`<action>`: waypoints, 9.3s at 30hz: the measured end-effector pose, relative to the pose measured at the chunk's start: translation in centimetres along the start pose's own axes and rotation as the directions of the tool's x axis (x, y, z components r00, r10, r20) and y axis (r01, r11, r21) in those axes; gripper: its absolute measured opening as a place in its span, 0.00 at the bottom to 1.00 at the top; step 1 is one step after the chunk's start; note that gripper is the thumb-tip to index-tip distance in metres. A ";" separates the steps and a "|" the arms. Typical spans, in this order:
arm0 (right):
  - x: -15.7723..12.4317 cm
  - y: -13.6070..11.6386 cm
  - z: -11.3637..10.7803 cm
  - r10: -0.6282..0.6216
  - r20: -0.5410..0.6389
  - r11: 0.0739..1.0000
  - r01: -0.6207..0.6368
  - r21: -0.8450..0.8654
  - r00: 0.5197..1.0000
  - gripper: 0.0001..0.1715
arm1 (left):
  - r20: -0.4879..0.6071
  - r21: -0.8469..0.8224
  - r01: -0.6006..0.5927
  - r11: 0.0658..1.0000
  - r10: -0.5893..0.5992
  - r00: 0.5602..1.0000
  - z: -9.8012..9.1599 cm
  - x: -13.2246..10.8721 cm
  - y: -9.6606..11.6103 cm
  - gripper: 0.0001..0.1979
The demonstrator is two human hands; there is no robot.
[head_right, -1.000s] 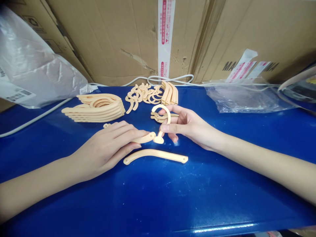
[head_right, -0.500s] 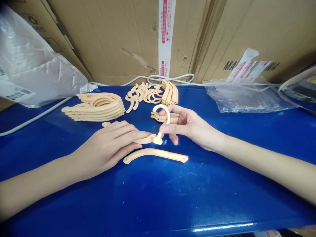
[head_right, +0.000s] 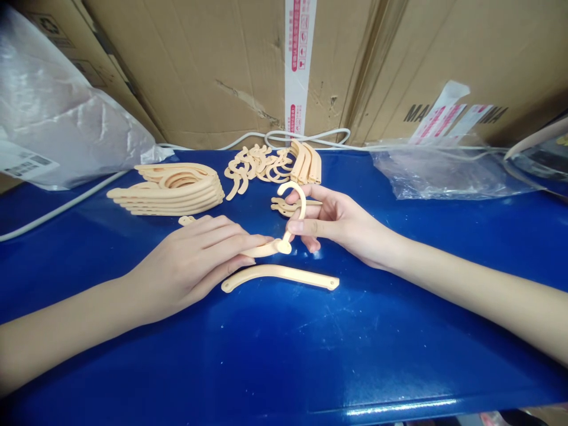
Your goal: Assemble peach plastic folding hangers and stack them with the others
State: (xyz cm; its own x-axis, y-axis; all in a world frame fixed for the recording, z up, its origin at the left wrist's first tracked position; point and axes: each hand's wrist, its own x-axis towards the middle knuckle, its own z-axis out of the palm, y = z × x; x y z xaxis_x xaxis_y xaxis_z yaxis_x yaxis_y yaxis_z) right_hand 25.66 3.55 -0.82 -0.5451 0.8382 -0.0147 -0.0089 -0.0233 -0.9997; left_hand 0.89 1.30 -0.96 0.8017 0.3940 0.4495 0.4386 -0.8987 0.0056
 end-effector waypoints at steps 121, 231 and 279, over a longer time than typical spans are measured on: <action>-0.1 0.0 0.2 -0.069 -0.020 0.996 0.068 -0.054 0.997 0.20 | 0.029 0.117 -0.055 0.992 0.052 0.998 0.1 -0.1 0.2 0.12; 0.0 0.0 0.1 0.011 -0.027 1.000 -0.011 0.021 1.000 0.16 | 0.035 -0.147 -0.018 0.989 0.024 0.999 0.0 -0.6 -0.3 0.24; 0.0 0.2 1.1 -0.116 -0.063 0.975 0.101 -0.200 0.991 0.18 | -0.071 0.105 -0.114 0.988 0.122 0.990 0.1 -0.1 1.2 0.19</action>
State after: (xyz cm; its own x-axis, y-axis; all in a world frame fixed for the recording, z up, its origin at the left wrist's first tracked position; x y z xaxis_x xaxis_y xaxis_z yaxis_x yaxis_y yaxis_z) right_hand 24.70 2.94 -1.00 -0.4869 0.8677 0.1000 0.1038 0.1711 -0.9798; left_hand 1.34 0.19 -1.07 0.8183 0.2666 0.5092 0.3840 -0.9128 -0.1392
